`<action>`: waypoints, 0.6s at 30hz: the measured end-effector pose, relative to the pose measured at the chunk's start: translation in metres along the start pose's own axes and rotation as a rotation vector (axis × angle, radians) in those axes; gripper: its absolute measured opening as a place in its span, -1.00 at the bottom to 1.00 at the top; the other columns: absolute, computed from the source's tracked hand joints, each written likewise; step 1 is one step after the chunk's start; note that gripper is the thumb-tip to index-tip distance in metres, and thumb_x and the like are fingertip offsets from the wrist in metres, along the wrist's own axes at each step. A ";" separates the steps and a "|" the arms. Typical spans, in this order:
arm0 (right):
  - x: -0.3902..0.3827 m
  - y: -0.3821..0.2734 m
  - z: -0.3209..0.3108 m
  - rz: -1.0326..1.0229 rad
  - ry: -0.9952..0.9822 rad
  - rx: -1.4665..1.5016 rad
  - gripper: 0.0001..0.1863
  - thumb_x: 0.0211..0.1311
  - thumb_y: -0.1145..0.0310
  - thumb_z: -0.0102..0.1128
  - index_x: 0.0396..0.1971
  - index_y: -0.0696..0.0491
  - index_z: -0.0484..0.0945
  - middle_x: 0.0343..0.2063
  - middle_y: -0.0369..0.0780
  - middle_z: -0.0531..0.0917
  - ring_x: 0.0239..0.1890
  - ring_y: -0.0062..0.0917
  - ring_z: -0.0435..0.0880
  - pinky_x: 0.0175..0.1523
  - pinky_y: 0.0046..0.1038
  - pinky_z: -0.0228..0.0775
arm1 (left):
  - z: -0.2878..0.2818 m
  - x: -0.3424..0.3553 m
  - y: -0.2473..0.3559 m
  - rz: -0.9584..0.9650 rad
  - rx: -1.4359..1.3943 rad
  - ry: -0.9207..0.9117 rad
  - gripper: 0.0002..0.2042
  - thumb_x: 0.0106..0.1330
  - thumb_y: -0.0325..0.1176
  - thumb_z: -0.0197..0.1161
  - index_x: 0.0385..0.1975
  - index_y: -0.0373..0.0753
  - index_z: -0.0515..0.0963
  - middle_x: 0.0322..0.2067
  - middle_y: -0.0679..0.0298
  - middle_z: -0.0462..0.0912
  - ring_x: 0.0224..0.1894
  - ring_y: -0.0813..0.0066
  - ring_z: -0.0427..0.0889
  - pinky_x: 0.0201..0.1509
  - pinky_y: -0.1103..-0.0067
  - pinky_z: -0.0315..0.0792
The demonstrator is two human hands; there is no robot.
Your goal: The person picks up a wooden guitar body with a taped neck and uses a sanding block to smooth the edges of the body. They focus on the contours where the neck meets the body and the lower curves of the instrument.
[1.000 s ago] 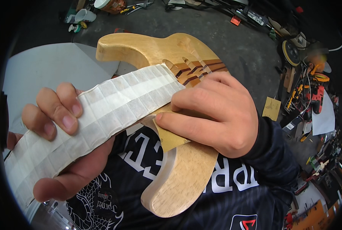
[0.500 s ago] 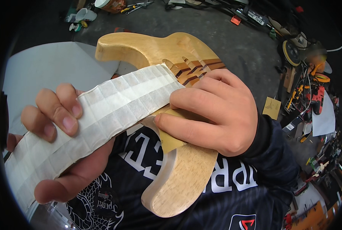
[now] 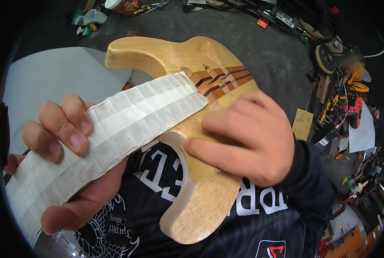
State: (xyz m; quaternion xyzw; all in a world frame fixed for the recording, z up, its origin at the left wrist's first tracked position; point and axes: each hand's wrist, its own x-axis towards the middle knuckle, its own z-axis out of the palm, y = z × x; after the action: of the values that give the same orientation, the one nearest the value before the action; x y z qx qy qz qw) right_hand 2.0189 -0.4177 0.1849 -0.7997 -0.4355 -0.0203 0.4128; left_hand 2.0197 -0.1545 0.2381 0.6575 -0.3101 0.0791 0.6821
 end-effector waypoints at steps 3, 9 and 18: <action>0.008 0.011 0.011 -0.092 0.095 -0.040 -0.69 -0.08 0.40 0.29 -0.22 0.01 0.69 -0.36 -0.25 0.60 -0.38 -0.47 0.55 -0.25 -0.35 0.34 | 0.000 -0.002 -0.003 0.047 0.007 0.021 -0.29 0.14 0.27 0.29 0.17 0.05 0.18 -0.24 0.34 0.28 -0.16 0.45 0.41 -0.03 0.45 0.27; -0.001 -0.003 -0.003 0.065 -0.023 0.158 -0.71 -0.08 0.37 0.34 -0.25 -0.01 0.70 -0.37 -0.28 0.59 -0.40 -0.48 0.55 -0.27 -0.39 0.31 | 0.002 -0.001 -0.005 0.086 -0.012 0.049 -0.28 0.16 0.28 0.26 0.18 0.01 0.18 -0.23 0.32 0.28 -0.16 0.44 0.40 -0.05 0.47 0.24; -0.011 -0.012 -0.011 0.017 -0.041 0.141 -0.75 -0.04 0.35 0.30 -0.28 -0.01 0.69 -0.36 -0.28 0.59 -0.45 -0.51 0.52 -0.32 -0.40 0.28 | 0.002 -0.001 0.002 0.008 0.027 -0.014 -0.27 0.12 0.30 0.29 0.20 0.11 0.20 -0.24 0.37 0.28 -0.17 0.49 0.39 -0.05 0.50 0.24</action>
State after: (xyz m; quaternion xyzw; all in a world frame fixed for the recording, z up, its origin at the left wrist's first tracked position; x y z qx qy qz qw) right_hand 2.0074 -0.4293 0.1959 -0.7725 -0.4375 0.0303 0.4593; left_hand 2.0174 -0.1555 0.2395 0.6661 -0.3161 0.0814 0.6706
